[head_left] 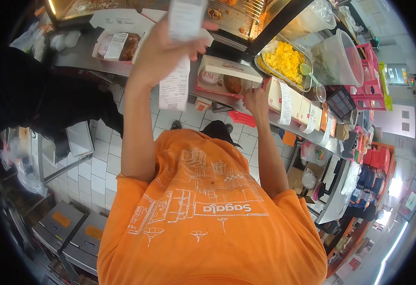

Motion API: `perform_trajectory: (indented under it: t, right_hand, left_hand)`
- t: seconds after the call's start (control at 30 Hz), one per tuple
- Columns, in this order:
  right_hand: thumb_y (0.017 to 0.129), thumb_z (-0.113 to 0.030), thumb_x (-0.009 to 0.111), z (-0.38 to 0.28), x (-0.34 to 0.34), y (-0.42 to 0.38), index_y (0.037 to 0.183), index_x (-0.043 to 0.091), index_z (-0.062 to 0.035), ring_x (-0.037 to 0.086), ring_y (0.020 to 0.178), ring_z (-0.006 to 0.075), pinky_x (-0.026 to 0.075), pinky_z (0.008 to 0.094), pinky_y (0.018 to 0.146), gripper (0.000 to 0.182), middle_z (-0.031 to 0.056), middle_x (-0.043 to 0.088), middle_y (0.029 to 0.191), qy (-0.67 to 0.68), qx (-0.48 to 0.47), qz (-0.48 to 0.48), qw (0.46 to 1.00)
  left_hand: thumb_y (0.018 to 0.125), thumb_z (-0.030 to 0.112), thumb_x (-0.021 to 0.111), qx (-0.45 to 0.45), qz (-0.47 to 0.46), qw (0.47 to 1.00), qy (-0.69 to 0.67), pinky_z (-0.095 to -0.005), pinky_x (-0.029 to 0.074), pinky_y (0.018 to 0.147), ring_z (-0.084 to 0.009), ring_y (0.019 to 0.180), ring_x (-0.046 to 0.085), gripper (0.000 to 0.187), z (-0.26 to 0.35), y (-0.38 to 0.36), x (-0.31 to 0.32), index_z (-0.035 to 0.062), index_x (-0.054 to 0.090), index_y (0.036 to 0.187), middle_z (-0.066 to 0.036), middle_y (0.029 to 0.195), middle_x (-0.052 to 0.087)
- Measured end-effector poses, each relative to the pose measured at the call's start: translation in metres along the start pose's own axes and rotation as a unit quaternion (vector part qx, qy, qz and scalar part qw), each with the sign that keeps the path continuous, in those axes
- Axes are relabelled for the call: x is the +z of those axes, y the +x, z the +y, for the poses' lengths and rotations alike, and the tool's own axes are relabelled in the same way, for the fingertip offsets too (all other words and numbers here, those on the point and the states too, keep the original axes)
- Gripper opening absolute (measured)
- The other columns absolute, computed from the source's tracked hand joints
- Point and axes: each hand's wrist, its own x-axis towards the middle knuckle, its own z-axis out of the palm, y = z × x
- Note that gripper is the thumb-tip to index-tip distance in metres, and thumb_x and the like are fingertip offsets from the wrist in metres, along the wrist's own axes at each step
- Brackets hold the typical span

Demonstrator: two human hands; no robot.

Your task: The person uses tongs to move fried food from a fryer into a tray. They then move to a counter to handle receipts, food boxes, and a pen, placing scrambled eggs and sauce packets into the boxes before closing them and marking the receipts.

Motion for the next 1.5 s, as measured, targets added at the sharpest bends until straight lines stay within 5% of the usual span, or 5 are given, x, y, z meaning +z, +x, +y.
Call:
perform_trajectory:
  t: [0.5,0.57,0.63,0.87,1.5]
  right_hand:
    - [0.090,-0.023,0.051,0.134,-0.191,0.148,0.090,0.069,-0.0017,0.066,0.087,0.0436,0.052,0.0503,0.075,0.028,0.0238,0.068,0.087,-0.218,-0.030,0.106,0.970]
    - [0.089,-0.023,0.053,0.148,-0.180,0.174,0.091,0.069,-0.0023,0.065,0.087,0.0437,0.051,0.0509,0.075,0.027,0.0239,0.068,0.088,-0.283,-0.069,0.054,0.955]
    - [0.088,-0.019,0.055,0.125,-0.186,0.176,0.090,0.070,-0.0036,0.067,0.089,0.0396,0.052,0.0486,0.077,0.022,0.0224,0.069,0.093,-0.229,-0.080,-0.070,0.968]
    - [0.087,-0.019,0.068,-0.015,-0.149,0.006,0.108,0.069,-0.0064,0.069,0.080,0.0240,0.052,0.0359,0.072,0.024,0.0145,0.072,0.086,0.168,-0.150,-0.261,0.939]
    - [0.085,-0.016,0.067,-0.073,-0.076,-0.039,0.104,0.069,-0.0074,0.066,0.061,0.0300,0.051,0.0394,0.054,0.020,0.0118,0.068,0.070,0.045,-0.203,-0.011,0.978]
  left_hand:
    - [0.098,0.020,0.059,-0.046,-0.030,0.878,-0.475,-0.0229,0.045,0.067,-0.0097,0.082,0.052,0.044,-0.027,-0.005,0.053,-0.0009,0.050,0.136,-0.017,0.118,0.065]
    - [0.093,0.018,0.064,-0.155,0.067,0.970,-0.173,-0.0275,0.048,0.069,-0.0135,0.091,0.055,0.047,-0.047,-0.011,0.058,0.0036,0.051,0.136,-0.014,0.116,0.064]
    - [0.084,0.010,0.066,0.167,0.017,0.859,0.483,-0.0359,0.051,0.071,-0.0226,0.092,0.060,0.047,-0.066,-0.014,0.085,0.0097,0.055,0.130,-0.013,0.106,0.065]
    - [0.078,0.009,0.067,0.047,0.103,0.805,0.583,-0.0467,0.051,0.074,-0.0364,0.084,0.065,0.042,-0.110,0.045,0.089,0.0114,0.062,0.119,-0.014,0.095,0.065]
    - [0.075,0.009,0.071,0.000,0.100,0.857,0.505,-0.0437,0.052,0.078,-0.0367,0.084,0.067,0.036,-0.109,0.049,0.077,0.0061,0.067,0.110,-0.014,0.091,0.070]
